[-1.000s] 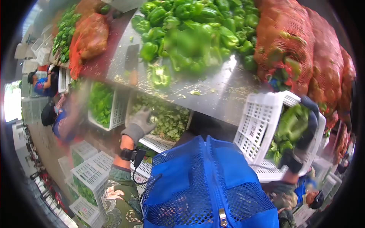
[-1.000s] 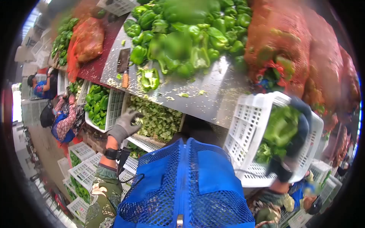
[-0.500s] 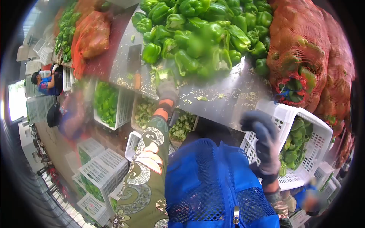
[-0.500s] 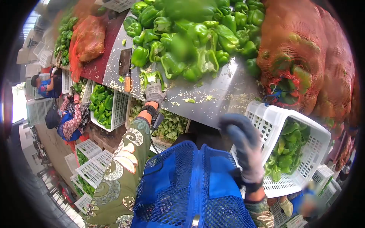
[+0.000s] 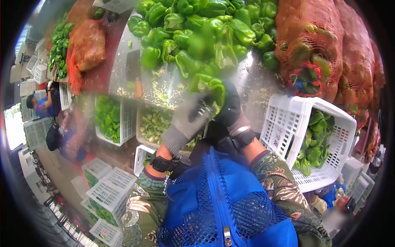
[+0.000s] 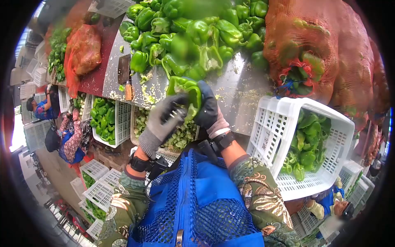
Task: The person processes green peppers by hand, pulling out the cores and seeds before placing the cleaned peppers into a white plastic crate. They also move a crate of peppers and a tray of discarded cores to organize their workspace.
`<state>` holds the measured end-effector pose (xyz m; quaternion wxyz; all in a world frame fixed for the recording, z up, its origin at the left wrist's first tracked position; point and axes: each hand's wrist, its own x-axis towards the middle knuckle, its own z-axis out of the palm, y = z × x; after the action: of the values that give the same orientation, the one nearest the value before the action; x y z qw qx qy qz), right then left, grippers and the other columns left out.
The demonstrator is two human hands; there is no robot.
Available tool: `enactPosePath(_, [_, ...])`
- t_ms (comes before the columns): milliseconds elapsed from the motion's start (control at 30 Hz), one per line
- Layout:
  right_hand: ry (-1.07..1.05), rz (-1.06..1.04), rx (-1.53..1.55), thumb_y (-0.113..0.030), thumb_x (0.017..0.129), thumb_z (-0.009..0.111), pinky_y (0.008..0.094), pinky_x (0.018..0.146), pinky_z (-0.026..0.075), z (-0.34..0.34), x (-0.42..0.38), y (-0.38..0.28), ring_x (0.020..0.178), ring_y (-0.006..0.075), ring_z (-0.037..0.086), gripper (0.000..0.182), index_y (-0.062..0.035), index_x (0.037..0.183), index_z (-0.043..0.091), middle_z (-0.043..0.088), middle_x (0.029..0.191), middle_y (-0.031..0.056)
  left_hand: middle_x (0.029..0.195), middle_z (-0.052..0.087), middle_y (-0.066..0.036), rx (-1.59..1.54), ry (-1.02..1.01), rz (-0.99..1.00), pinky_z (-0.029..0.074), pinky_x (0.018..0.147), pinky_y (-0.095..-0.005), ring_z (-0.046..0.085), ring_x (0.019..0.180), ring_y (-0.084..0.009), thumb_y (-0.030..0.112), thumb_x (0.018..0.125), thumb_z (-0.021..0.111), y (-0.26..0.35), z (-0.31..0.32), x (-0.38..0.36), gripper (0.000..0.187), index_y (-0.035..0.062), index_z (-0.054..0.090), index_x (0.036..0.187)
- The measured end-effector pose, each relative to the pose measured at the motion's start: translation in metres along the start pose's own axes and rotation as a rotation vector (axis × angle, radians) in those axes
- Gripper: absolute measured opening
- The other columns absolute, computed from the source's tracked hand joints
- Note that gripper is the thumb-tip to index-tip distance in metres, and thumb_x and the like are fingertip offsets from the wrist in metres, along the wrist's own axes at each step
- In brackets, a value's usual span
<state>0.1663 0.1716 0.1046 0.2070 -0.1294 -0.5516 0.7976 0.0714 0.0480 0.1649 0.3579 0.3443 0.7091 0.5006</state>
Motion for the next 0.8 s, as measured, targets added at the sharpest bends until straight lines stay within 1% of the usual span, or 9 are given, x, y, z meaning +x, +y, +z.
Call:
enactPosePath(33, [-0.025,-0.028,0.152,-0.036,0.096,0.046,0.0294,0.086,0.048,0.001,0.001,0.004,0.098,0.0159,0.057,0.046,-0.0074,0.132,0.046,0.059,0.115,0.0069,0.105,0.062,-0.008,-0.060,0.123,-0.140,0.053,0.065,-0.0232,0.061,0.081,-0.0107,0.008,0.090,0.057,-0.011,-0.002,0.000,0.035,0.0013,0.051,0.125])
enactPosePath(100, [0.004,0.008,-0.015,-0.036,0.096,0.046,0.0278,0.083,0.047,0.004,-0.001,0.002,0.095,0.0143,0.056,0.047,-0.0071,0.133,0.045,0.058,0.114,0.0064,0.101,0.063,-0.006,0.179,0.175,-0.094,0.053,0.063,-0.0226,0.061,0.074,-0.0092,0.009,0.091,0.057,-0.011,-0.002,0.008,0.039,0.0005,0.046,0.128])
enactPosePath(167, [-0.006,-0.042,-0.255,-0.036,0.094,0.046,0.0260,0.080,0.047,0.006,-0.004,-0.005,0.093,0.0125,0.056,0.049,-0.0070,0.133,0.044,0.057,0.113,0.0056,0.099,0.063,-0.008,-0.181,0.218,-0.124,0.051,0.067,-0.0256,0.061,0.078,-0.0143,0.009,0.089,0.059,-0.030,0.006,0.016,0.040,0.0029,0.047,0.126])
enactPosePath(300, [0.022,0.029,0.018,-0.037,0.091,0.050,0.0249,0.078,0.047,0.014,0.001,-0.033,0.092,0.0112,0.055,0.051,-0.0068,0.131,0.045,0.056,0.109,0.0038,0.090,0.059,-0.002,-1.026,0.127,-0.175,0.044,0.055,-0.0195,0.055,0.067,-0.0067,0.007,0.088,0.061,0.010,0.010,0.009,0.036,0.0066,0.049,0.122])
enactPosePath(333, [0.041,0.055,0.059,-0.037,0.091,0.050,0.0248,0.078,0.047,0.014,-0.001,-0.036,0.092,0.0113,0.055,0.051,-0.0065,0.131,0.045,0.056,0.109,0.0038,0.081,0.058,0.003,-0.996,0.200,-0.193,0.038,0.047,-0.0142,0.049,0.058,-0.0015,0.006,0.089,0.061,0.013,0.015,0.010,0.035,0.0070,0.051,0.122])
enactPosePath(433, [0.042,0.053,-0.078,-0.039,0.091,0.051,0.0252,0.078,0.047,0.016,-0.011,-0.046,0.092,0.0120,0.056,0.050,-0.0062,0.129,0.046,0.056,0.111,0.0040,0.080,0.059,0.004,-0.902,-0.008,-0.273,0.037,0.047,-0.0144,0.049,0.056,-0.0014,0.006,0.089,0.061,0.023,0.008,0.008,0.031,0.0064,0.054,0.119])
enactPosePath(600, [0.038,0.117,-0.232,-0.041,0.092,0.049,0.0261,0.075,0.048,0.011,-0.020,-0.058,0.087,0.0130,0.057,0.047,-0.0069,0.125,0.049,0.058,0.102,0.0051,0.084,0.064,0.000,-0.611,-0.018,-0.304,0.041,0.048,-0.0178,0.054,0.059,-0.0032,0.010,0.088,0.064,0.037,0.008,0.010,0.025,0.0026,0.059,0.110])
enactPosePath(700, [0.006,0.040,-0.360,-0.042,0.093,0.047,0.0263,0.073,0.048,0.010,-0.018,-0.062,0.083,0.0138,0.057,0.045,-0.0074,0.122,0.051,0.060,0.097,0.0056,0.089,0.065,-0.004,-0.328,0.198,0.011,0.046,0.054,-0.0237,0.059,0.067,-0.0080,0.011,0.087,0.064,0.034,0.024,0.009,0.027,-0.0008,0.057,0.110])
enactPosePath(800, [0.008,-0.087,-0.436,-0.042,0.094,0.045,0.0295,0.071,0.050,0.001,-0.009,-0.049,0.084,0.0170,0.058,0.044,-0.0084,0.122,0.051,0.060,0.100,0.0068,0.096,0.066,-0.008,0.648,0.193,0.149,0.048,0.060,-0.0290,0.060,0.074,-0.0125,0.014,0.084,0.067,0.039,0.009,0.011,0.032,-0.0028,0.056,0.109])
